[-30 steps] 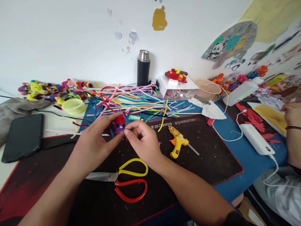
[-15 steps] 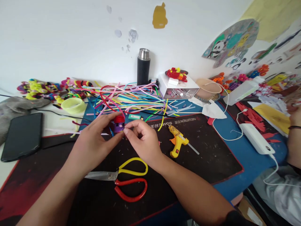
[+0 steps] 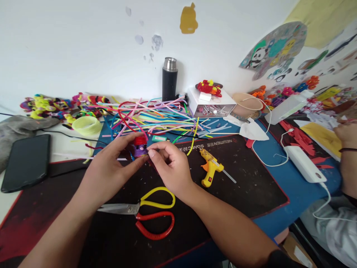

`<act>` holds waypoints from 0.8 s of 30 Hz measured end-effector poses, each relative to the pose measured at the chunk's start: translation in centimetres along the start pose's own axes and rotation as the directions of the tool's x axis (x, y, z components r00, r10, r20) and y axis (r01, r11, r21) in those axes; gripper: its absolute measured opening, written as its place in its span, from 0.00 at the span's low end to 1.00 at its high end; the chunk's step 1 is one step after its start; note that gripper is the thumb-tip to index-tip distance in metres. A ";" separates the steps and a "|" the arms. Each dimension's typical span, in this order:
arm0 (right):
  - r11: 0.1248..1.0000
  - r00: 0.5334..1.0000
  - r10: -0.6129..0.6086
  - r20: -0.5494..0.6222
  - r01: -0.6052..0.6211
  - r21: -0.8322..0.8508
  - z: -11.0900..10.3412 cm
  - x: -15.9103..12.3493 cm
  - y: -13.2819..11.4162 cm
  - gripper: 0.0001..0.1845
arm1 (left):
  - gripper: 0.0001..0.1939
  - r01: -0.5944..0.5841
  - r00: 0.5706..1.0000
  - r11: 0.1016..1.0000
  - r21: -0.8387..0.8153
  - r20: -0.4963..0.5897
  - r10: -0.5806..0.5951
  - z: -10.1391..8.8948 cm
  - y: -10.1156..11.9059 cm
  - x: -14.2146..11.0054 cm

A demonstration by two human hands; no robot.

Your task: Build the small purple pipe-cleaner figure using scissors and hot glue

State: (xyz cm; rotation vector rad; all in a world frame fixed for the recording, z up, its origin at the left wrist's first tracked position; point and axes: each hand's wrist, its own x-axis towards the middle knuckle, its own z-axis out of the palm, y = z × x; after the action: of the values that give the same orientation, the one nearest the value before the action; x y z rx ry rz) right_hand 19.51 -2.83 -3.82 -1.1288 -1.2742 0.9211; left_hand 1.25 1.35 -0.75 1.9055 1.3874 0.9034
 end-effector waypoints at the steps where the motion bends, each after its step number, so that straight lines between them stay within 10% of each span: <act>1: 1.000 1.000 0.001 0.005 0.000 -0.003 0.0 0.0 0.0 0.10 | 0.32 0.000 1.000 1.000 -0.006 0.002 0.000 0.0 0.1 0.0; 24: 0.999 0.999 -0.036 0.028 0.036 0.026 0.1 -0.1 0.1 0.10 | 0.33 0.006 1.000 1.000 -0.008 0.009 -0.006 0.1 -0.2 -0.1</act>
State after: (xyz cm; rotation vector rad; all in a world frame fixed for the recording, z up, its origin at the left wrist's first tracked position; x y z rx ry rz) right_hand 19.41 -2.91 -3.92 -1.0727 -1.2986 0.9274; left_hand 1.20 1.31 -0.98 1.8961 1.3813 0.8960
